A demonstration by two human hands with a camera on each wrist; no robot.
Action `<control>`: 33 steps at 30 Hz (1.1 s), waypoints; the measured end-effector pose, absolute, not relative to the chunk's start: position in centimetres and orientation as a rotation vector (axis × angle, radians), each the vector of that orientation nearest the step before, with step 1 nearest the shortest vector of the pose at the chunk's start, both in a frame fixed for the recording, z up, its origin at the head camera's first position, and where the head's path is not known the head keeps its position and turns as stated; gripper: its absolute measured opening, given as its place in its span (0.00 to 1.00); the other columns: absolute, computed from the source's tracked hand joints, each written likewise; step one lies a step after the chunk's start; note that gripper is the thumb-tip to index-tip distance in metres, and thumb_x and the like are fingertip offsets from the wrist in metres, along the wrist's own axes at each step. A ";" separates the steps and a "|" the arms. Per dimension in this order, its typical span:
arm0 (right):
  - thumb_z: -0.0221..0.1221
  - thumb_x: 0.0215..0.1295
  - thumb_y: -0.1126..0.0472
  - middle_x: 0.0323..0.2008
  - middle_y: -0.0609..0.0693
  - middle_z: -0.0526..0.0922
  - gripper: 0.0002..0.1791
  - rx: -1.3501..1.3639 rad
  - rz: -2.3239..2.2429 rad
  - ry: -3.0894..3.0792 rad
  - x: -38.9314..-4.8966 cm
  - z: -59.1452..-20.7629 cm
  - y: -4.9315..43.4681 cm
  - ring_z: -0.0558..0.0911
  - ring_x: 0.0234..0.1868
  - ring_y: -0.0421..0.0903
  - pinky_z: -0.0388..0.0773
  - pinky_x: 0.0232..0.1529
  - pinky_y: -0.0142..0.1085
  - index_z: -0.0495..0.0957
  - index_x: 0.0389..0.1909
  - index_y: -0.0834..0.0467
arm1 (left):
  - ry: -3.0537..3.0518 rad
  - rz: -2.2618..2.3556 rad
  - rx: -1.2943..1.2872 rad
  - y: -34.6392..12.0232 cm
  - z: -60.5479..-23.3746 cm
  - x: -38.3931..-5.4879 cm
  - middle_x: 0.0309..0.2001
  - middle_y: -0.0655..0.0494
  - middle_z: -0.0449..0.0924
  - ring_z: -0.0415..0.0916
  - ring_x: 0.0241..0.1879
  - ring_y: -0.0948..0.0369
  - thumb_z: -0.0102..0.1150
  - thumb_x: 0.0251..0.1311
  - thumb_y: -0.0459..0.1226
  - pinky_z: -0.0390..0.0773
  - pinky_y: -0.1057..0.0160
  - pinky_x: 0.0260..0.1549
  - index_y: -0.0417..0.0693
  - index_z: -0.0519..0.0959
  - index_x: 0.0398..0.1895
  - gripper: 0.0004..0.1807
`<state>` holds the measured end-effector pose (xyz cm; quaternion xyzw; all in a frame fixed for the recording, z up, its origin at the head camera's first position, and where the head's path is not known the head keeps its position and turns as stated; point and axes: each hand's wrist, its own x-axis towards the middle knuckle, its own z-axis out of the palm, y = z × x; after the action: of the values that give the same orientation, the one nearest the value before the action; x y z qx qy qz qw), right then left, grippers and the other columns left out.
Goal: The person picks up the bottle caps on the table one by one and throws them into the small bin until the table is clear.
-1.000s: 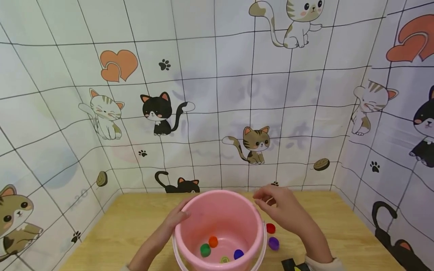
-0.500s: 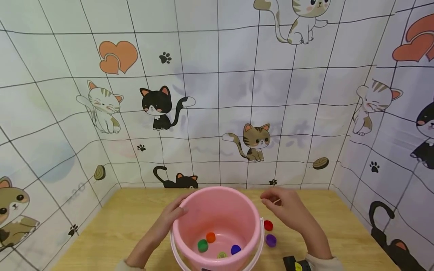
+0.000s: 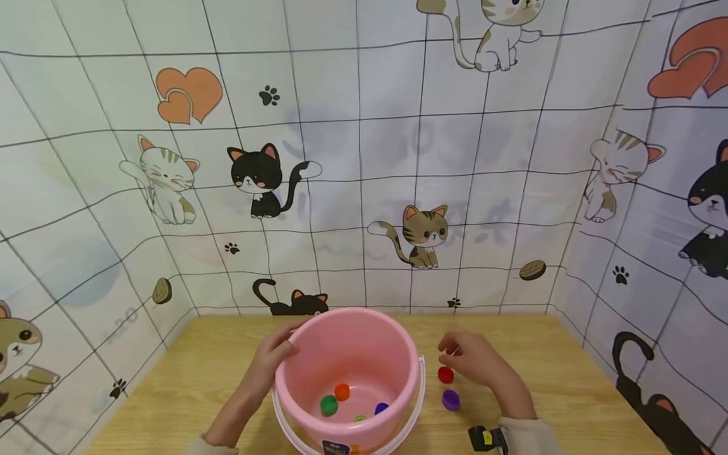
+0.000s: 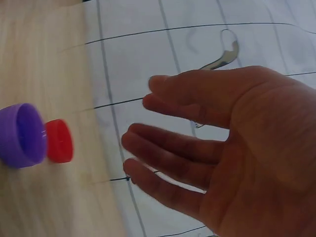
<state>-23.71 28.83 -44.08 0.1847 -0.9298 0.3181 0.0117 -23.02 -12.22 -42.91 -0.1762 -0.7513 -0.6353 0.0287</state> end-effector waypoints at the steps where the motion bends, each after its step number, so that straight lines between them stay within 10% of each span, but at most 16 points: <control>1: 0.66 0.66 0.60 0.41 0.51 0.87 0.10 0.582 0.996 -2.912 -23.9 -44.4 28.9 0.84 0.41 0.45 0.81 0.37 0.33 0.83 0.44 0.60 | -2.318 -1.964 -0.536 -12.2 -42.9 -23.0 0.56 0.37 0.83 0.87 0.41 0.49 0.50 0.67 0.34 0.89 0.59 0.39 0.53 0.77 0.68 0.26; 13: 0.72 0.54 0.65 0.45 0.56 0.87 0.17 0.410 0.951 -3.025 -25.0 -47.1 28.4 0.83 0.49 0.58 0.82 0.51 0.58 0.84 0.46 0.62 | -2.303 -1.966 -0.530 -12.0 -42.8 -22.8 0.54 0.37 0.83 0.85 0.43 0.47 0.51 0.66 0.34 0.88 0.61 0.40 0.52 0.78 0.67 0.25; 33: 0.70 0.48 0.72 0.33 0.51 0.86 0.15 0.529 1.087 -2.959 -25.4 -49.0 28.9 0.82 0.37 0.45 0.80 0.36 0.34 0.83 0.39 0.62 | -2.322 -1.971 -0.570 -11.8 -43.0 -23.0 0.60 0.41 0.81 0.84 0.47 0.47 0.49 0.67 0.35 0.88 0.60 0.44 0.53 0.77 0.67 0.25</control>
<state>-25.36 28.86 -48.95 0.1653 -0.9254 0.3398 -0.0275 -22.97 -11.83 -42.97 -0.1839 -0.7491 -0.6361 0.0216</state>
